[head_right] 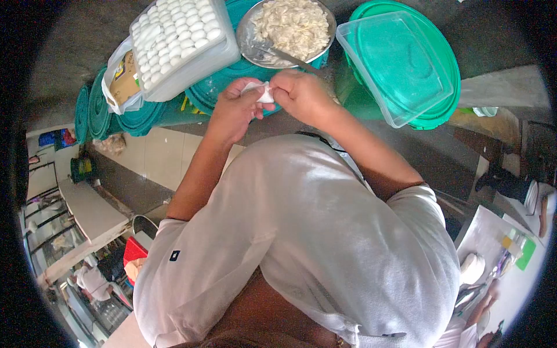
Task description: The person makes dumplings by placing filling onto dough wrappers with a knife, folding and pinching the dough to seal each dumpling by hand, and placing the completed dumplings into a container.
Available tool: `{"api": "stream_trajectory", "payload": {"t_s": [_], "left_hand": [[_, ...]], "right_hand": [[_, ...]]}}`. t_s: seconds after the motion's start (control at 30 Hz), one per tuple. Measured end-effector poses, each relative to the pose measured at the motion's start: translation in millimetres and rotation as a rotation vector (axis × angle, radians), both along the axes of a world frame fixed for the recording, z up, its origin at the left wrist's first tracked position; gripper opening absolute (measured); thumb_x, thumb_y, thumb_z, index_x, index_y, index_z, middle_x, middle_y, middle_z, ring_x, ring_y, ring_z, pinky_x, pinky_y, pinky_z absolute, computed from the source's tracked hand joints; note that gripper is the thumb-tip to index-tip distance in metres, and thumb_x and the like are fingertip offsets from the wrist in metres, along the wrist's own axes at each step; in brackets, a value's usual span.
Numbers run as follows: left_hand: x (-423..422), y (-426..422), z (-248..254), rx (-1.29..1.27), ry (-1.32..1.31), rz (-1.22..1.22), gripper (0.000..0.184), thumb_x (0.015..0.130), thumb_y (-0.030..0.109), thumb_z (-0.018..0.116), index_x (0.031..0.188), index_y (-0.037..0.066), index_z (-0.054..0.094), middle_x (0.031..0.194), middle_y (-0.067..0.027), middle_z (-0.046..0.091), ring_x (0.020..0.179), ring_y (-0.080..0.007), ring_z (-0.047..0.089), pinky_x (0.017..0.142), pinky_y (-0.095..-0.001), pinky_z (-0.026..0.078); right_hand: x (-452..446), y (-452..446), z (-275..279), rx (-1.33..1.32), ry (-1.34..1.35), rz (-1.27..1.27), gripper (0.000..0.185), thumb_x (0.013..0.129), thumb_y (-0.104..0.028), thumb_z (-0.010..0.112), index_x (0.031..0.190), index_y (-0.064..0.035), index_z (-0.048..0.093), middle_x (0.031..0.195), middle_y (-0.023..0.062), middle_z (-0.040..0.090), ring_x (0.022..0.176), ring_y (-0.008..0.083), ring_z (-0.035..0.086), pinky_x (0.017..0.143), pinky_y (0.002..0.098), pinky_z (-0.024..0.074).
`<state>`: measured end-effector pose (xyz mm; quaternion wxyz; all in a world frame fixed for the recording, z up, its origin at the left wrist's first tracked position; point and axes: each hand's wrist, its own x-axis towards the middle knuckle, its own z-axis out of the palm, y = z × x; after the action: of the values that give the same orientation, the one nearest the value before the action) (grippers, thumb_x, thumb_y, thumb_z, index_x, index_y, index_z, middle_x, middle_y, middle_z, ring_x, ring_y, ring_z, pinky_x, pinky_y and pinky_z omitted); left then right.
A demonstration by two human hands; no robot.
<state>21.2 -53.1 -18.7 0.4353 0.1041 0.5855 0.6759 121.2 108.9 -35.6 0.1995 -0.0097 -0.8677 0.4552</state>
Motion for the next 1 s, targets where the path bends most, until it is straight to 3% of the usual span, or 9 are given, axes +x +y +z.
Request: {"api": "stream_trajectory", "payload": {"t_s": [0.03, 0.27, 0.33, 0.53, 0.63, 0.77, 0.83, 0.93, 1.0], "left_hand": [[1, 0, 3, -0.049, 0.029, -0.02, 0.018, 0.095, 0.013, 0.059, 0.108, 0.001, 0.06, 0.098, -0.0094, 0.068, 0.074, -0.0171, 0.068, 0.056, -0.025, 0.045], [-3, -3, -1, -0.092, 0.104, -0.064, 0.019, 0.095, 0.014, 0.059, 0.107, 0.0, 0.059, 0.096, -0.0103, 0.068, 0.074, -0.0169, 0.069, 0.054, -0.0243, 0.045], [-1, -1, -2, -0.094, 0.107, -0.015, 0.019, 0.095, 0.014, 0.06, 0.108, -0.001, 0.059, 0.096, -0.0107, 0.068, 0.073, -0.0169, 0.069, 0.053, -0.0243, 0.045], [1, 0, 7, -0.15, 0.143, -0.035, 0.024, 0.094, 0.014, 0.061, 0.111, -0.004, 0.058, 0.094, -0.0125, 0.069, 0.071, -0.0173, 0.069, 0.052, -0.0249, 0.047], [-1, -1, 3, -0.175, 0.142, -0.048, 0.026, 0.094, 0.014, 0.062, 0.112, -0.004, 0.057, 0.094, -0.0129, 0.069, 0.071, -0.0177, 0.069, 0.053, -0.0249, 0.047], [0, 3, 0, -0.16, 0.114, -0.003, 0.026, 0.095, 0.015, 0.062, 0.114, -0.003, 0.057, 0.095, -0.0132, 0.069, 0.072, -0.0181, 0.07, 0.053, -0.0251, 0.048], [1, 4, -5, -0.117, 0.107, 0.002, 0.025, 0.095, 0.015, 0.062, 0.113, -0.002, 0.058, 0.095, -0.0131, 0.069, 0.072, -0.0179, 0.07, 0.053, -0.0248, 0.048], [2, 4, -3, -0.133, 0.132, -0.037, 0.023, 0.095, 0.015, 0.062, 0.111, -0.002, 0.06, 0.094, -0.0128, 0.07, 0.072, -0.0173, 0.07, 0.053, -0.024, 0.049], [2, 4, -1, -0.188, 0.166, -0.086, 0.023, 0.094, 0.015, 0.062, 0.11, -0.002, 0.061, 0.094, -0.0124, 0.07, 0.072, -0.0169, 0.07, 0.053, -0.0236, 0.049]], "right_hand": [[0, -1, 0, 0.045, 0.074, 0.016, 0.008, 0.091, -0.008, 0.064, 0.091, -0.0001, 0.064, 0.078, 0.0006, 0.059, 0.071, 0.0069, 0.053, 0.06, 0.0256, 0.0447], [-3, -5, -11, -0.351, -0.188, 0.031, 0.007, 0.089, -0.004, 0.063, 0.094, 0.0004, 0.065, 0.08, 0.0029, 0.061, 0.075, 0.0096, 0.057, 0.063, 0.027, 0.0471], [-3, -5, -11, -0.279, -0.154, -0.002, 0.014, 0.087, -0.014, 0.063, 0.092, -0.0007, 0.065, 0.082, 0.0156, 0.065, 0.077, 0.0251, 0.066, 0.069, 0.0365, 0.0503], [-2, -5, 0, -0.004, 0.007, -0.006, 0.012, 0.086, -0.012, 0.062, 0.09, -0.0009, 0.065, 0.085, 0.0176, 0.066, 0.079, 0.0308, 0.066, 0.07, 0.0384, 0.0513], [-2, -10, 1, -0.253, -0.161, -0.055, 0.011, 0.085, -0.011, 0.062, 0.089, -0.0007, 0.065, 0.084, 0.0178, 0.066, 0.079, 0.033, 0.066, 0.07, 0.0396, 0.0512], [-1, -4, -14, -0.202, -0.085, -0.005, 0.011, 0.086, -0.01, 0.062, 0.09, -0.0003, 0.064, 0.084, 0.0182, 0.066, 0.079, 0.0331, 0.066, 0.069, 0.04, 0.051], [1, -3, -19, -0.266, -0.19, -0.04, 0.01, 0.089, -0.007, 0.063, 0.097, -0.0003, 0.063, 0.083, 0.0073, 0.063, 0.079, 0.014, 0.062, 0.068, 0.0319, 0.0498], [4, 2, -14, 0.132, 0.017, 0.037, 0.011, 0.089, -0.006, 0.063, 0.097, -0.0001, 0.063, 0.084, 0.011, 0.064, 0.078, 0.0192, 0.063, 0.07, 0.0341, 0.0504], [5, -1, -8, 0.106, 0.016, 0.013, 0.011, 0.088, -0.005, 0.063, 0.098, -0.0002, 0.063, 0.085, 0.0129, 0.064, 0.079, 0.0227, 0.063, 0.071, 0.0353, 0.0506]]}}
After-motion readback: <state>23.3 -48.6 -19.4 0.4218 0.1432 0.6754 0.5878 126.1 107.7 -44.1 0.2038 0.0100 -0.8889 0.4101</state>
